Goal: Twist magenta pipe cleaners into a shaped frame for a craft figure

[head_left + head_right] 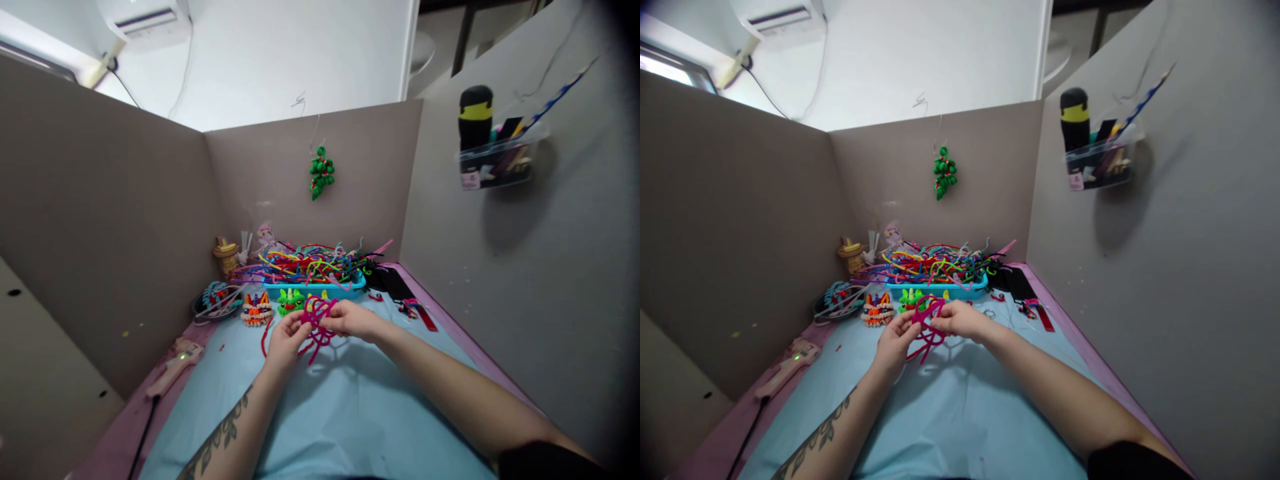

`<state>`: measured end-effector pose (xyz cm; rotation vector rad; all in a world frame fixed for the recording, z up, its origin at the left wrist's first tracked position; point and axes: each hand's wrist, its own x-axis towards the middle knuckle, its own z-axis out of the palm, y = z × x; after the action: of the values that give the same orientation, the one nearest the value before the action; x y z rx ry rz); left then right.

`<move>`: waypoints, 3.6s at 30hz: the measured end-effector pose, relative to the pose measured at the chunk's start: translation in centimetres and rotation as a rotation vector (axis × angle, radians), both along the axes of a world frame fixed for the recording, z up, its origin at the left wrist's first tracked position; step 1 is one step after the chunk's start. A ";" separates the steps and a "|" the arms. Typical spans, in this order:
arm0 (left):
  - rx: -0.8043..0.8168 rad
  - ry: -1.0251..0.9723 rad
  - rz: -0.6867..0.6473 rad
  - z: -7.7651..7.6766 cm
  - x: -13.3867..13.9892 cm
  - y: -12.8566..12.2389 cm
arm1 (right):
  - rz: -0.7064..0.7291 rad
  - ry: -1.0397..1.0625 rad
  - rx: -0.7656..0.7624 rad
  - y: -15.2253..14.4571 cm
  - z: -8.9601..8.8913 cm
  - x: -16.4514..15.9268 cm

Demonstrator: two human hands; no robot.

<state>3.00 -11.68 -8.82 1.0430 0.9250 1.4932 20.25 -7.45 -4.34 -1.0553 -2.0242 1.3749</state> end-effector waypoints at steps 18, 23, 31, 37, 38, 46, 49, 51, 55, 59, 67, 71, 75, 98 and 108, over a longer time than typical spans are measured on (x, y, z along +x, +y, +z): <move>-0.009 -0.036 0.039 -0.3 -0.4 0.6 | -0.239 0.241 0.130 1.5 0.3 1.1; -0.002 -0.008 0.033 -0.2 -0.3 0.4 | -0.263 0.160 0.149 1.9 0.4 1.7; 0.007 -0.009 0.112 0.2 -0.1 0.1 | -0.087 -0.200 0.130 2.8 -2.2 0.8; -0.002 -0.036 0.177 0.2 -0.4 0.4 | -0.155 0.042 -0.156 2.2 -3.3 -0.5; -0.001 -0.041 0.189 0.1 -0.4 0.5 | -0.163 0.095 -0.210 2.0 -3.3 -0.7; 0.020 -0.109 0.214 -0.8 -1.1 1.2 | -0.112 0.491 -0.406 0.9 -3.2 -1.3; -0.002 -0.179 0.219 -0.9 -1.3 1.5 | -0.136 0.524 -0.390 0.9 -3.4 -1.5; -0.038 -0.255 0.232 -0.8 -1.6 1.7 | -0.159 0.447 -0.345 1.0 -3.6 -1.5; -0.101 -0.487 0.254 -0.6 -2.7 2.3 | 0.118 -0.090 -0.088 1.7 -3.3 -0.2; -0.130 -0.613 0.247 -0.6 -3.8 2.9 | 0.413 -0.521 0.211 2.7 -1.8 3.1; -0.089 -0.397 0.176 -0.2 -2.8 2.1 | 0.022 -0.561 0.538 2.9 1.5 5.4; -0.067 -0.280 0.152 0.0 -1.6 1.3 | -0.189 -0.309 0.729 0.4 2.2 2.4; -0.045 -0.233 0.098 -0.4 -0.5 0.9 | -0.194 -0.193 0.840 -2.0 0.3 -0.4; -0.186 -0.366 -0.214 -1.0 -0.2 0.3 | -0.219 -0.106 1.303 -2.5 -5.3 -1.0; -0.148 -0.303 -0.248 -0.8 -0.3 0.4 | -0.172 -0.272 1.371 -1.6 -5.5 -0.7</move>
<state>2.66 -11.30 -9.62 0.7671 0.6550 1.3088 19.56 -9.08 -9.88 -0.6820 -2.2517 -0.3845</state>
